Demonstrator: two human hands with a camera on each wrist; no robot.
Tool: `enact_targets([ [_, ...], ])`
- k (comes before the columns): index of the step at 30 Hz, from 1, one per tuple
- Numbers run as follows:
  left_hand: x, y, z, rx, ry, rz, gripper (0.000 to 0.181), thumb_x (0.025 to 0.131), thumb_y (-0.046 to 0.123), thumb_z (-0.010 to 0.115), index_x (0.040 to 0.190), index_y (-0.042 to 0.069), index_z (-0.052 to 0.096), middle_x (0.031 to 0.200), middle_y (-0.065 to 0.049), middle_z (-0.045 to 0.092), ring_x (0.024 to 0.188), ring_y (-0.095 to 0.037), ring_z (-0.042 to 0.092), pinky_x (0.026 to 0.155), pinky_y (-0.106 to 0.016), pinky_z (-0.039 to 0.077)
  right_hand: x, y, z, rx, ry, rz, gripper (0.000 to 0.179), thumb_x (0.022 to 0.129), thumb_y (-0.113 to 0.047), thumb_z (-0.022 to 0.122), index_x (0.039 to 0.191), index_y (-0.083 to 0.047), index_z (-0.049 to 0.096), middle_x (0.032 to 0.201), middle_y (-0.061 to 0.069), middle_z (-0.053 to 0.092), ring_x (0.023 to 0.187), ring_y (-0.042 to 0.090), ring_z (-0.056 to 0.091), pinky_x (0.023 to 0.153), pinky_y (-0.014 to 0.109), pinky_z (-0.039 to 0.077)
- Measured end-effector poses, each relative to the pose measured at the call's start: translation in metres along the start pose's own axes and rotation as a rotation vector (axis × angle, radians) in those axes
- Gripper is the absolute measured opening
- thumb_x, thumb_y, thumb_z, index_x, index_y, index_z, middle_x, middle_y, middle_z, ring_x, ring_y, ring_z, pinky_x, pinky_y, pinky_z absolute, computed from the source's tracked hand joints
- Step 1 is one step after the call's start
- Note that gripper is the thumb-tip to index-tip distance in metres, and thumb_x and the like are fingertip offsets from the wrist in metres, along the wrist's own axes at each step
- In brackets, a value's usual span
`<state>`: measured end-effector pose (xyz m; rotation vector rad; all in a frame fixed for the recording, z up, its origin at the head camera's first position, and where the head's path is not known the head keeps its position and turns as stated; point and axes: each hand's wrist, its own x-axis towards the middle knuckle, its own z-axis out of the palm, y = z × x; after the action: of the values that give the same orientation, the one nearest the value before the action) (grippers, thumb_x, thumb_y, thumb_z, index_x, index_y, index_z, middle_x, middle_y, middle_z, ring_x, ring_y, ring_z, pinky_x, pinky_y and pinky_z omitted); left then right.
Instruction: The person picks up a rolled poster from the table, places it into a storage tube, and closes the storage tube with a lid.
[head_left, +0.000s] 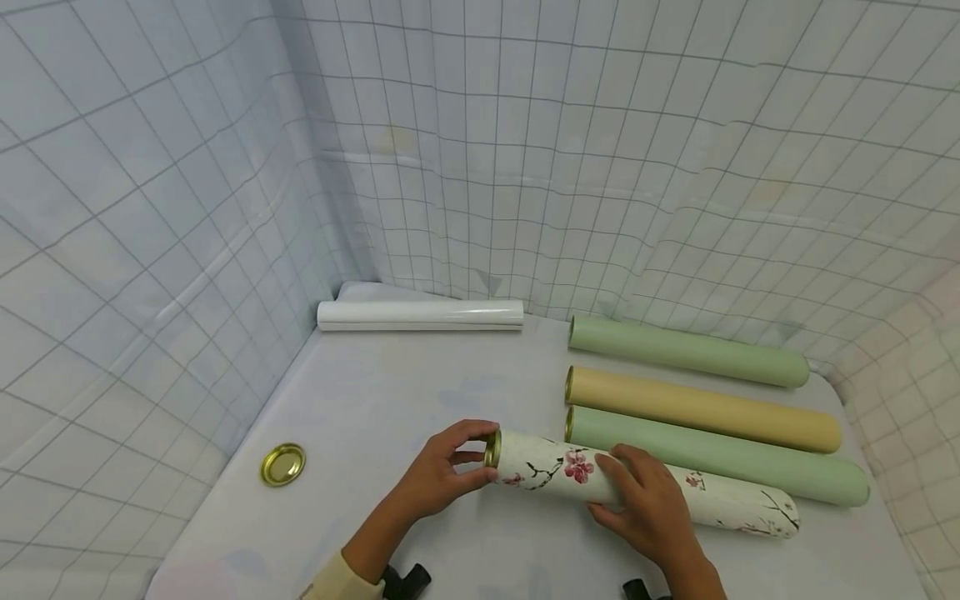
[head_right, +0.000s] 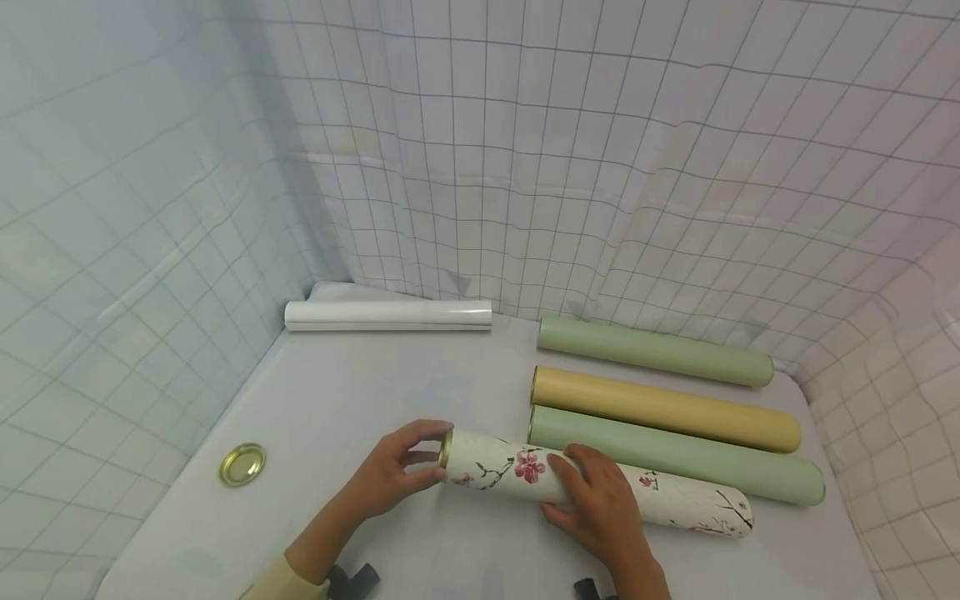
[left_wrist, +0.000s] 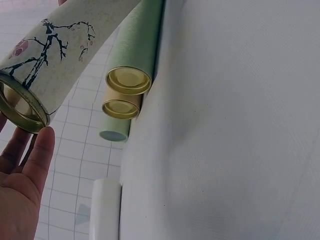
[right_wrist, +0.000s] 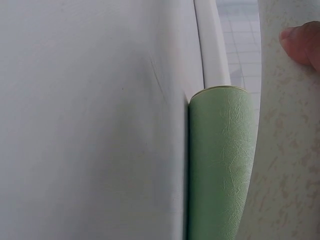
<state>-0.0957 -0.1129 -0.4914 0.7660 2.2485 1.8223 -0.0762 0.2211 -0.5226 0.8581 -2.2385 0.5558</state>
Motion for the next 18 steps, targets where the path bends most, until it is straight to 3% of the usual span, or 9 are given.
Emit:
enact_targets([
  [6, -0.0003, 0.0016, 0.0010, -0.008, 0.012, 0.000, 0.054, 0.089, 0.018, 0.077, 0.138, 0.013, 0.054, 0.136, -0.004, 0.054, 0.124, -0.025, 0.054, 0.093, -0.034, 0.054, 0.0007, 0.0001, -0.0030, 0.004, -0.065, 0.038, 0.057, 0.087, -0.055, 0.064, 0.121, -0.009, 0.067, 0.111, 0.010, 0.062, 0.095, 0.028, 0.061, 0.071, 0.049, 0.051],
  [11, -0.0008, 0.0033, 0.0017, -0.001, 0.022, -0.006, 0.054, 0.088, 0.020, 0.078, 0.137, 0.014, 0.055, 0.135, -0.003, 0.056, 0.123, -0.024, 0.055, 0.091, -0.035, 0.055, 0.0013, -0.0015, -0.0047, -0.015, -0.136, 0.086, 0.069, 0.066, -0.044, 0.086, 0.123, -0.010, 0.065, 0.112, 0.010, 0.061, 0.099, 0.029, 0.061, 0.074, 0.050, 0.052],
  [14, -0.0018, 0.0049, 0.0024, 0.006, 0.026, -0.007, 0.053, 0.088, 0.021, 0.078, 0.136, 0.015, 0.056, 0.134, -0.002, 0.057, 0.122, -0.025, 0.056, 0.090, -0.035, 0.055, 0.0023, -0.0030, -0.0056, -0.029, -0.151, 0.084, 0.078, 0.057, -0.040, 0.092, 0.124, -0.009, 0.065, 0.116, 0.009, 0.062, 0.103, 0.030, 0.062, 0.079, 0.050, 0.052],
  [18, -0.0036, 0.0072, 0.0034, 0.006, 0.016, 0.002, 0.054, 0.088, 0.021, 0.078, 0.136, 0.014, 0.056, 0.134, -0.005, 0.057, 0.122, -0.025, 0.056, 0.090, -0.034, 0.055, 0.0023, -0.0041, -0.0071, -0.041, -0.124, 0.051, 0.082, 0.054, -0.041, 0.092, 0.124, -0.007, 0.065, 0.117, 0.007, 0.065, 0.103, 0.030, 0.063, 0.084, 0.047, 0.050],
])
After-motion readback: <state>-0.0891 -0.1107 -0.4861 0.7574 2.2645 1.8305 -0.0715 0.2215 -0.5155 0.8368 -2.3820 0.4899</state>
